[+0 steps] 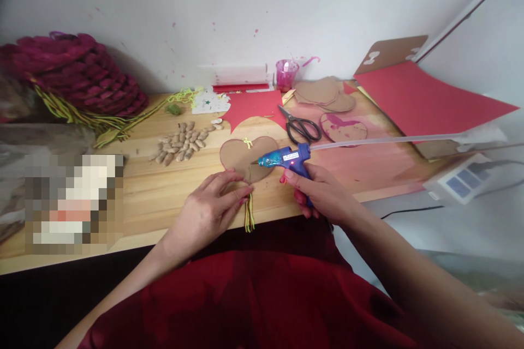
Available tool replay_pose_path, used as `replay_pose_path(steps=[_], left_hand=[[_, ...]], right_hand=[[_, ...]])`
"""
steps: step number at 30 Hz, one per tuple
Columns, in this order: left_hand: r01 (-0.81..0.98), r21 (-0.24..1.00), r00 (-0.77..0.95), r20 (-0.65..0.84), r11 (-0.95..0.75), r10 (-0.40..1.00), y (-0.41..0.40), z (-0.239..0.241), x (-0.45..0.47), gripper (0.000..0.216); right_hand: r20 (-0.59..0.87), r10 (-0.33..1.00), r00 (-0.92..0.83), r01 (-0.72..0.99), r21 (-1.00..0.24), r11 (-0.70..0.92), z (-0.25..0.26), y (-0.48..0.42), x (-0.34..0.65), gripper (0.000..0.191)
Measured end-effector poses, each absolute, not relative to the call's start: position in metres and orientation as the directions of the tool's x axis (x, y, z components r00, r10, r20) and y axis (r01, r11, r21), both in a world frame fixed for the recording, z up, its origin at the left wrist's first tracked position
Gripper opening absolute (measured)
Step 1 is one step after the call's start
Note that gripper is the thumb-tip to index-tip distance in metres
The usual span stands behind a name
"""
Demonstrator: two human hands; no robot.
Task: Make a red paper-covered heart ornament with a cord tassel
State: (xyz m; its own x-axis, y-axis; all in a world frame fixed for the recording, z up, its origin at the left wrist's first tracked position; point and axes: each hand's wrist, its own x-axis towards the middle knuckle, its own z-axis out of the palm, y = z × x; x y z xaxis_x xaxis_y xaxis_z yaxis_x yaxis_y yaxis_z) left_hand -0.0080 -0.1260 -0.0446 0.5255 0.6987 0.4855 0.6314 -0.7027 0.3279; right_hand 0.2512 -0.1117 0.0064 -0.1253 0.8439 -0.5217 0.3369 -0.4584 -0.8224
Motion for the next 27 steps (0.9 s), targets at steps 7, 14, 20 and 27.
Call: replay_pose_path(steps=[7, 14, 20, 27], left_hand=[[0.629, 0.323, 0.533, 0.483, -0.707, 0.695, -0.126, -0.043, -0.007, 0.022], [0.625, 0.321, 0.535, 0.488, -0.711, 0.69, -0.126, -0.044, -0.008, 0.024], [0.621, 0.327, 0.538, 0.484, -0.713, 0.69, -0.126, -0.045, -0.008, 0.025], [0.624, 0.327, 0.542, 0.473, -0.71, 0.694, -0.126, -0.045, -0.008, 0.025]], right_hand=[[-0.526, 0.836, -0.155, 0.399, -0.808, -0.435, 0.005, -0.113, 0.251, 0.042], [-0.482, 0.866, -0.133, 0.406, -0.824, -0.396, 0.014, -0.113, 0.25, 0.045], [-0.464, 0.871, -0.16, 0.479, -0.809, -0.342, 0.013, -0.118, 0.253, 0.044], [-0.412, 0.901, -0.138, 0.52, -0.805, -0.288, 0.014, -0.109, 0.246, 0.041]])
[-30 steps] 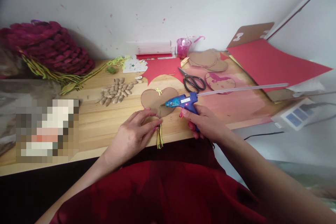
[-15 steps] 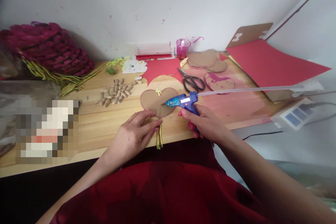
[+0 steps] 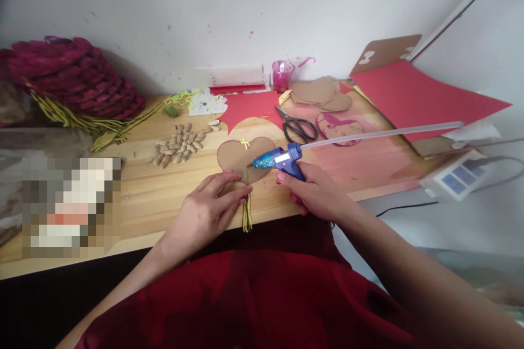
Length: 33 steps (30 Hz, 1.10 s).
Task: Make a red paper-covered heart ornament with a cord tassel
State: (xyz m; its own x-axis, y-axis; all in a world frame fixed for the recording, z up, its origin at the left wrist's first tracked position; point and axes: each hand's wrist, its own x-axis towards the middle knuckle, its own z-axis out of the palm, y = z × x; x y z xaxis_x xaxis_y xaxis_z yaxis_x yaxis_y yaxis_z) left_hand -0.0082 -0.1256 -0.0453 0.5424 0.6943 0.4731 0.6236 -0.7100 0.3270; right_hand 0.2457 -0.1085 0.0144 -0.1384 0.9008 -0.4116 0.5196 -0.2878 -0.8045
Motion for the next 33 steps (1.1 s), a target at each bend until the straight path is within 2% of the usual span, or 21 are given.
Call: replay_pose_path(steps=[9, 15, 18, 33], left_hand=[[0.608, 0.325, 0.545, 0.492, -0.724, 0.679, -0.126, -0.048, -0.01, 0.027], [0.607, 0.381, 0.51, 0.486, -0.697, 0.71, -0.127, -0.048, -0.009, 0.026], [0.619, 0.351, 0.52, 0.488, -0.703, 0.701, -0.127, -0.047, -0.009, 0.024], [0.629, 0.315, 0.54, 0.479, -0.71, 0.692, -0.125, -0.046, -0.007, 0.023]], right_hand=[[-0.362, 0.923, -0.13, 0.566, -0.792, -0.23, 0.018, -0.122, 0.252, 0.044], [-0.349, 0.928, -0.134, 0.577, -0.789, -0.213, 0.016, -0.123, 0.255, 0.044], [-0.338, 0.93, -0.142, 0.574, -0.794, -0.201, 0.017, -0.123, 0.254, 0.043], [-0.418, 0.886, -0.203, 0.567, -0.787, -0.242, 0.014, -0.125, 0.254, 0.046]])
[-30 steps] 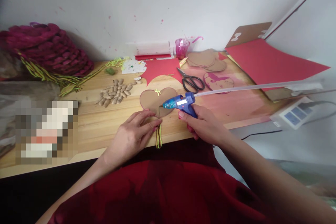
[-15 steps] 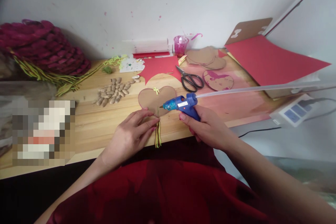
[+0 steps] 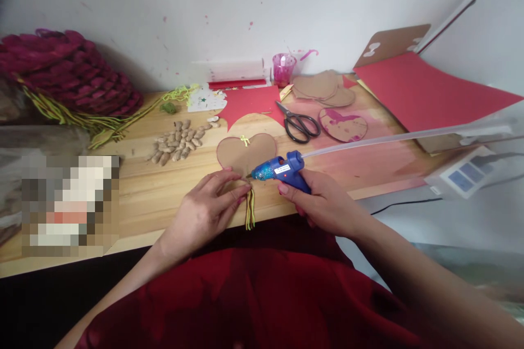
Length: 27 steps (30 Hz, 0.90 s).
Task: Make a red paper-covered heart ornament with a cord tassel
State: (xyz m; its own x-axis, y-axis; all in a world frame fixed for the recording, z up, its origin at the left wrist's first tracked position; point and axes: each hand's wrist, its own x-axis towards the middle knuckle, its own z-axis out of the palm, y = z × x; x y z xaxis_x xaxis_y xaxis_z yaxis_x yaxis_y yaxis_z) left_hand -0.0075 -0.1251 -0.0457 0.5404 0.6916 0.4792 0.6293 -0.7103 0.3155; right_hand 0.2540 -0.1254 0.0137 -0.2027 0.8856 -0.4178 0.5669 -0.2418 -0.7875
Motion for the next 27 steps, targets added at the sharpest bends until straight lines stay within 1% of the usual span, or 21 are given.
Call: replay_pose_path(steps=[12, 19, 27], left_hand=[[0.628, 0.306, 0.538, 0.493, -0.715, 0.684, -0.1263, -0.045, -0.0079, 0.022], [0.624, 0.31, 0.538, 0.496, -0.717, 0.682, -0.1258, -0.0441, -0.0077, 0.021], [0.63, 0.302, 0.538, 0.495, -0.715, 0.682, -0.1256, -0.0448, -0.0068, 0.022]], right_hand=[[-0.464, 0.864, -0.198, 0.548, -0.783, -0.295, 0.0183, -0.126, 0.253, 0.048], [-0.461, 0.869, -0.18, 0.546, -0.781, -0.302, 0.0144, -0.1243, 0.2565, 0.048], [-0.479, 0.857, -0.19, 0.503, -0.797, -0.334, 0.0129, -0.1248, 0.2558, 0.048]])
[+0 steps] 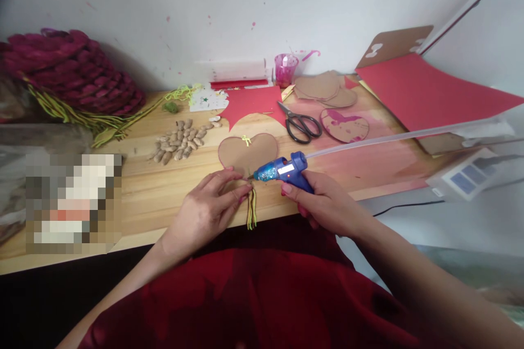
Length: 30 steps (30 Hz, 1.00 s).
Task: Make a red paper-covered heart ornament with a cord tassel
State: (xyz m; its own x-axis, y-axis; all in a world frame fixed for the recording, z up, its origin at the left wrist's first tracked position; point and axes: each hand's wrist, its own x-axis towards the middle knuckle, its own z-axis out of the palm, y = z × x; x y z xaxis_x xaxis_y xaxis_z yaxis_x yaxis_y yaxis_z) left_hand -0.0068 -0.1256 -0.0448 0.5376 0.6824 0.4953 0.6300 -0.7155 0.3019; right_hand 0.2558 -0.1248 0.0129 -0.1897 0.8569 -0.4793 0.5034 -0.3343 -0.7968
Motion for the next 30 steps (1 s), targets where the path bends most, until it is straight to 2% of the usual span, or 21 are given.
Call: replay_pose_path(steps=[15, 22, 30], left_hand=[[0.621, 0.319, 0.539, 0.49, -0.716, 0.685, -0.126, -0.046, -0.007, 0.022], [0.623, 0.307, 0.543, 0.492, -0.719, 0.681, -0.125, -0.044, -0.006, 0.022], [0.624, 0.307, 0.544, 0.49, -0.719, 0.681, -0.126, -0.043, -0.008, 0.022]], right_hand=[[-0.465, 0.873, -0.149, 0.431, -0.825, -0.366, 0.008, -0.115, 0.256, 0.046], [-0.438, 0.881, -0.178, 0.551, -0.786, -0.279, 0.012, -0.12, 0.254, 0.048], [-0.434, 0.884, -0.174, 0.55, -0.787, -0.278, 0.016, -0.12, 0.251, 0.047]])
